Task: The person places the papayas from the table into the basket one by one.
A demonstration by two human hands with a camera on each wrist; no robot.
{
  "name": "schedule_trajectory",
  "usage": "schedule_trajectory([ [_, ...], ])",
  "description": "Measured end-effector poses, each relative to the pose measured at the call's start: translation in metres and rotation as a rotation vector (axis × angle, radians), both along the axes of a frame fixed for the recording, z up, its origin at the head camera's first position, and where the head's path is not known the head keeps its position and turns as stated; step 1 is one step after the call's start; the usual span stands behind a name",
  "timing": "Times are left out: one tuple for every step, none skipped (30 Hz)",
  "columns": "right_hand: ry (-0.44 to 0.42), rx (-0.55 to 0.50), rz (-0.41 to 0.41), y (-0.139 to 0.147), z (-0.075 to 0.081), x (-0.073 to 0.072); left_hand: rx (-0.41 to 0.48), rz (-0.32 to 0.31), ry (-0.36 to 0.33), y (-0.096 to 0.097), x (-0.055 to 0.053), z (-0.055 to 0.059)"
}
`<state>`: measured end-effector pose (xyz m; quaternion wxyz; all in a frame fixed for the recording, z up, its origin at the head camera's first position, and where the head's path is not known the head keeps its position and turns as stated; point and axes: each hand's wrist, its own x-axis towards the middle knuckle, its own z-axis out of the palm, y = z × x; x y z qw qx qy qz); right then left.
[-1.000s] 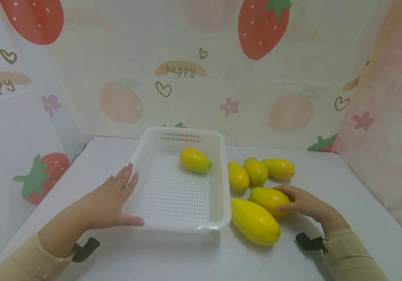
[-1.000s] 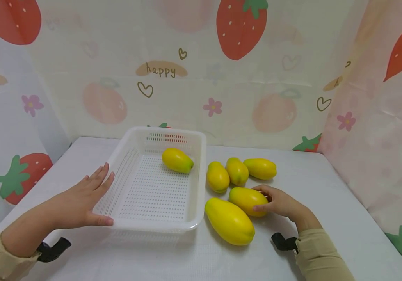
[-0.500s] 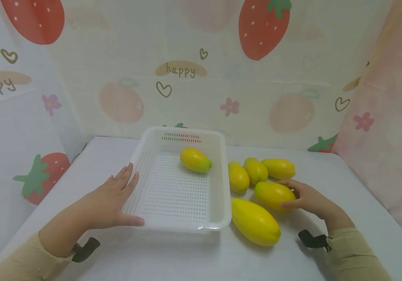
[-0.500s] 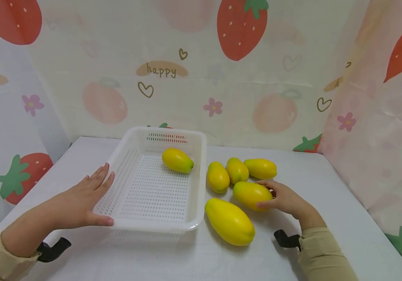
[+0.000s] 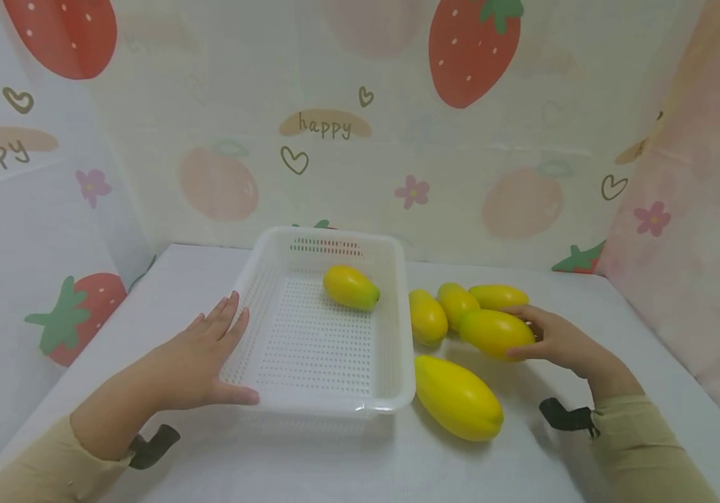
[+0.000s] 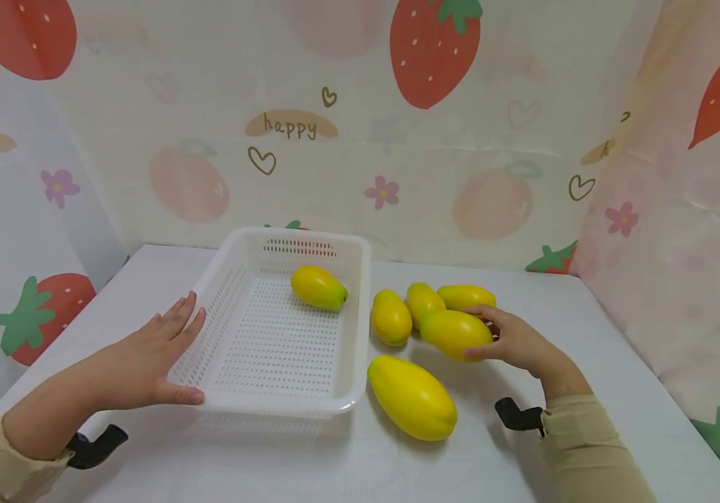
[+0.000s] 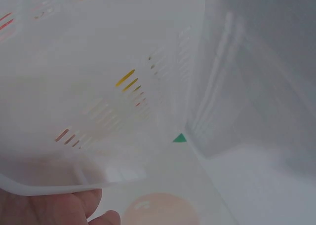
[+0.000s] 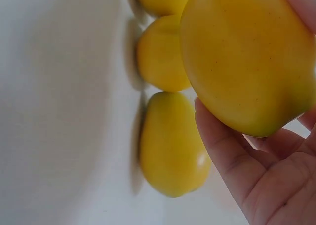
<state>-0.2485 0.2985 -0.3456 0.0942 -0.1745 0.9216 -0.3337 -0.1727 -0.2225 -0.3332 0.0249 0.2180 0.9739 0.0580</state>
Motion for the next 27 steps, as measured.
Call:
schedule_trajectory([
  [0.005, 0.000, 0.002, 0.000, 0.002, 0.000, -0.001, 0.003, -0.003, 0.000, 0.000, 0.000],
  [0.008, -0.002, 0.004, -0.001, 0.004, -0.001, 0.001, 0.003, -0.003, 0.000, 0.000, 0.000],
  [0.009, 0.000, 0.003, -0.001, 0.007, -0.001, 0.003, 0.002, -0.003, 0.000, 0.000, 0.000],
  [0.008, -0.004, 0.003, -0.002, 0.009, -0.001, 0.005, 0.000, -0.002, 0.000, 0.000, 0.000],
  [0.008, -0.008, 0.006, -0.002, 0.011, -0.002, 0.005, 0.001, -0.003, 0.000, 0.000, 0.000],
  [0.011, -0.012, 0.011, -0.002, 0.013, -0.002, 0.005, 0.002, -0.005, 0.000, 0.000, 0.001],
  [0.014, -0.014, 0.014, -0.002, 0.015, -0.003, 0.005, 0.001, -0.004, 0.000, 0.001, 0.001],
  [0.015, -0.014, 0.017, -0.002, 0.017, -0.003, 0.006, -0.002, -0.003, 0.000, 0.001, 0.001],
  [0.019, -0.013, 0.019, -0.002, 0.019, -0.004, 0.006, -0.001, -0.005, 0.000, 0.001, 0.001],
  [0.024, -0.016, 0.025, -0.002, 0.021, -0.005, 0.005, -0.001, -0.005, 0.000, 0.001, 0.002],
  [0.030, -0.019, 0.030, -0.002, 0.023, -0.005, 0.004, 0.001, -0.007, 0.001, 0.002, 0.002],
  [0.035, -0.022, 0.032, -0.002, 0.025, -0.006, 0.003, 0.001, -0.008, 0.001, 0.002, 0.002],
  [0.039, -0.025, 0.035, -0.002, 0.027, -0.007, 0.003, 0.001, -0.007, 0.001, 0.002, 0.003],
  [0.042, -0.028, 0.036, -0.002, 0.029, -0.007, 0.003, 0.003, -0.010, 0.001, 0.002, 0.003],
  [0.049, -0.028, 0.041, -0.003, 0.031, -0.008, 0.002, 0.004, -0.009, 0.001, 0.003, 0.003],
  [0.056, -0.028, 0.046, -0.003, 0.033, -0.009, 0.001, 0.004, -0.009, 0.001, 0.003, 0.003],
  [0.061, -0.026, 0.048, -0.003, 0.036, -0.010, 0.001, 0.005, -0.011, 0.001, 0.003, 0.004],
  [0.067, -0.023, 0.049, -0.004, 0.038, -0.010, 0.000, 0.007, -0.012, 0.002, 0.003, 0.004],
  [0.075, -0.019, 0.055, -0.004, 0.040, -0.011, -0.001, 0.008, -0.012, 0.002, 0.003, 0.004],
  [0.083, -0.014, 0.057, -0.005, 0.042, -0.011, -0.001, 0.009, -0.013, 0.002, 0.003, 0.004],
  [0.092, -0.013, 0.062, -0.005, 0.044, -0.012, -0.002, 0.010, -0.014, 0.002, 0.003, 0.004],
  [0.099, -0.011, 0.063, -0.006, 0.046, -0.013, -0.003, 0.012, -0.015, 0.002, 0.003, 0.004],
  [0.106, -0.011, 0.065, -0.007, 0.048, -0.013, -0.005, 0.013, -0.015, 0.002, 0.003, 0.005],
  [0.112, -0.011, 0.067, -0.008, 0.050, -0.014, -0.006, 0.014, -0.015, 0.002, 0.003, 0.004],
  [0.117, -0.012, 0.070, -0.009, 0.053, -0.015, -0.009, 0.017, -0.015, 0.003, 0.003, 0.004],
  [0.118, -0.014, 0.071, -0.010, 0.055, -0.015, -0.010, 0.018, -0.015, 0.002, 0.003, 0.004],
  [0.116, -0.020, 0.073, -0.011, 0.056, -0.016, -0.010, 0.018, -0.015, 0.002, 0.002, 0.004],
])
